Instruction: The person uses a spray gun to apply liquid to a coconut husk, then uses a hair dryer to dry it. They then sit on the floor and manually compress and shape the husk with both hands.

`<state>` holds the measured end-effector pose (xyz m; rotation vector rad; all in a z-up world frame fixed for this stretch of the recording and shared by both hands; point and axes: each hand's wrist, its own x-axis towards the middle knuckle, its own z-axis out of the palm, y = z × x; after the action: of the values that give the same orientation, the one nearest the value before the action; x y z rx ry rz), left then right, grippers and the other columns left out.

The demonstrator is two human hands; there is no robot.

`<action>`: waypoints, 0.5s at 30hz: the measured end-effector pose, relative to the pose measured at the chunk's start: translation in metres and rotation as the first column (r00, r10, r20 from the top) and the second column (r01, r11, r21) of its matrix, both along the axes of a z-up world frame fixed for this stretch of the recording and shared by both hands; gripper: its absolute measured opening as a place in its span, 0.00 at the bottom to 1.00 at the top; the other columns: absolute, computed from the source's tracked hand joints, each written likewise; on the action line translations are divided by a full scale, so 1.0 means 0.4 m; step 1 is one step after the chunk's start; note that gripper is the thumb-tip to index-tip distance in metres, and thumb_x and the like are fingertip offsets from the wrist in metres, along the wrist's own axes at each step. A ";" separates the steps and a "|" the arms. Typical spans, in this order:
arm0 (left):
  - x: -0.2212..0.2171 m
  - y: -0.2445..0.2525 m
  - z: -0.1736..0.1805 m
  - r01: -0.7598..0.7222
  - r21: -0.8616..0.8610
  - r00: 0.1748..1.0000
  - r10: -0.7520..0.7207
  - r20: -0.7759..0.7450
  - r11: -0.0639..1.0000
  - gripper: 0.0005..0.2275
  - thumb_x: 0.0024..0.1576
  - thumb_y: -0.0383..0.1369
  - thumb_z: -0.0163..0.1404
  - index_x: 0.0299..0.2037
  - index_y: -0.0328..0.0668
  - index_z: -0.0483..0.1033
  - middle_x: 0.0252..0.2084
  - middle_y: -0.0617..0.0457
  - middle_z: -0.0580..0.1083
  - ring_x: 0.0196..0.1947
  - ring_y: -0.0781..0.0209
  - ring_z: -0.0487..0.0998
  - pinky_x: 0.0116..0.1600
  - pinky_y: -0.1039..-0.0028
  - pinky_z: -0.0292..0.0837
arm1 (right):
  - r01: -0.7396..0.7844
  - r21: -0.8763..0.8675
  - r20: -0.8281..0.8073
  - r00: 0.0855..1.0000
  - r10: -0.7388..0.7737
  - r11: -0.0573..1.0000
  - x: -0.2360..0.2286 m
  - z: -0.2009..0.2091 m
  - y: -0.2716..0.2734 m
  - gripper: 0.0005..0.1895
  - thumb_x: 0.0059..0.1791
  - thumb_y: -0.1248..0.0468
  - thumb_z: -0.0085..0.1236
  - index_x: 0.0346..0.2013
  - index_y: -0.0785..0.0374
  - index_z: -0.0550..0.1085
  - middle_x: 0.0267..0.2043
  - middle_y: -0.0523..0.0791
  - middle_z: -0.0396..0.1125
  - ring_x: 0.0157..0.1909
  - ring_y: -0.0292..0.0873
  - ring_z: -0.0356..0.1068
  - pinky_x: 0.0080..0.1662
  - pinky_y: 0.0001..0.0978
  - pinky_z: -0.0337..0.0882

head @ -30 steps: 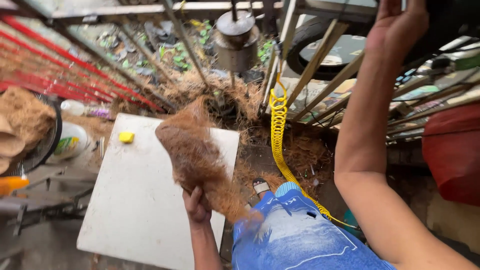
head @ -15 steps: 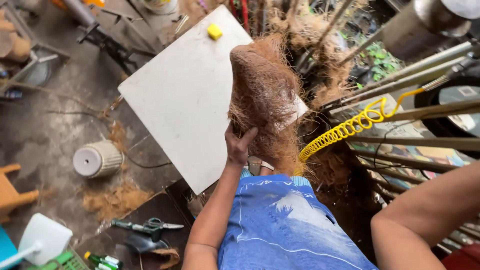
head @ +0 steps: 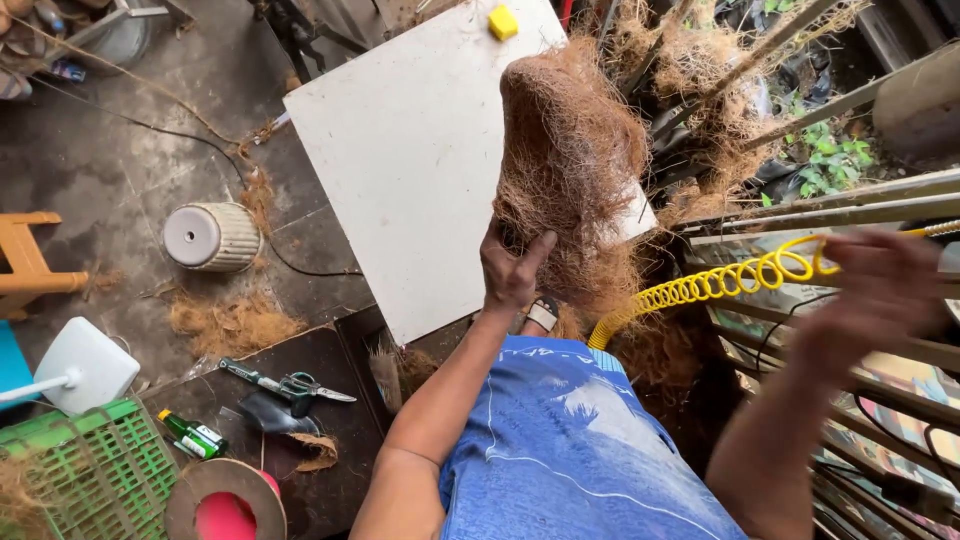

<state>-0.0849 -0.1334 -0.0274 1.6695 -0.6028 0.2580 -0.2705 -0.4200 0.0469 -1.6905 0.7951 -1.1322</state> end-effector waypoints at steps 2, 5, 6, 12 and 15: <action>0.004 0.004 -0.096 -0.121 0.155 0.863 0.027 0.504 0.981 0.30 0.60 0.23 0.58 0.67 0.63 0.58 0.39 0.51 0.63 0.29 0.52 0.67 0.33 0.65 0.75 | -0.335 -0.209 -0.001 0.939 0.343 0.919 0.106 0.077 0.196 0.16 0.54 0.82 0.34 0.54 0.71 0.65 0.48 0.54 0.66 0.49 0.50 0.67 0.53 0.37 0.69; -0.022 0.029 -0.172 -0.186 0.188 0.850 0.062 0.523 0.964 0.30 0.59 0.25 0.62 0.67 0.62 0.60 0.32 0.60 0.54 0.21 0.64 0.47 0.22 0.70 0.52 | -0.542 -0.281 -0.197 0.840 0.505 0.792 0.198 0.125 0.287 0.14 0.58 0.61 0.48 0.51 0.71 0.69 0.48 0.57 0.65 0.50 0.53 0.67 0.53 0.42 0.74; -0.026 0.034 -0.202 -0.227 0.254 0.853 0.066 0.518 0.940 0.32 0.59 0.28 0.64 0.68 0.66 0.59 0.29 0.62 0.51 0.21 0.64 0.47 0.21 0.71 0.46 | -0.561 -0.190 -0.159 0.827 0.539 0.806 0.200 0.136 0.289 0.10 0.57 0.68 0.48 0.51 0.71 0.68 0.49 0.56 0.64 0.51 0.52 0.67 0.55 0.39 0.74; -0.016 0.009 0.146 0.040 -0.140 0.846 -0.108 -0.522 0.989 0.18 0.49 0.36 0.59 0.35 0.45 0.57 0.34 0.53 0.60 0.35 0.56 0.62 0.46 0.63 0.57 | -0.373 0.450 0.517 0.850 0.104 0.812 -0.060 0.114 -0.002 0.12 0.51 0.67 0.58 0.50 0.58 0.75 0.44 0.44 0.72 0.46 0.39 0.73 0.52 0.27 0.79; -0.009 -0.007 0.147 0.121 -0.165 0.832 -0.191 -0.522 0.979 0.29 0.50 0.31 0.59 0.61 0.31 0.64 0.62 0.39 0.67 0.62 0.45 0.68 0.70 0.62 0.59 | -0.397 0.594 0.749 0.590 -0.300 0.700 -0.269 0.129 -0.172 0.22 0.51 0.58 0.54 0.56 0.66 0.75 0.53 0.49 0.72 0.57 0.44 0.72 0.62 0.36 0.77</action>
<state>-0.0885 -0.1362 0.0313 1.4686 -0.2853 -0.2860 -0.3781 -0.4887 0.0986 -0.3786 0.4483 -1.1631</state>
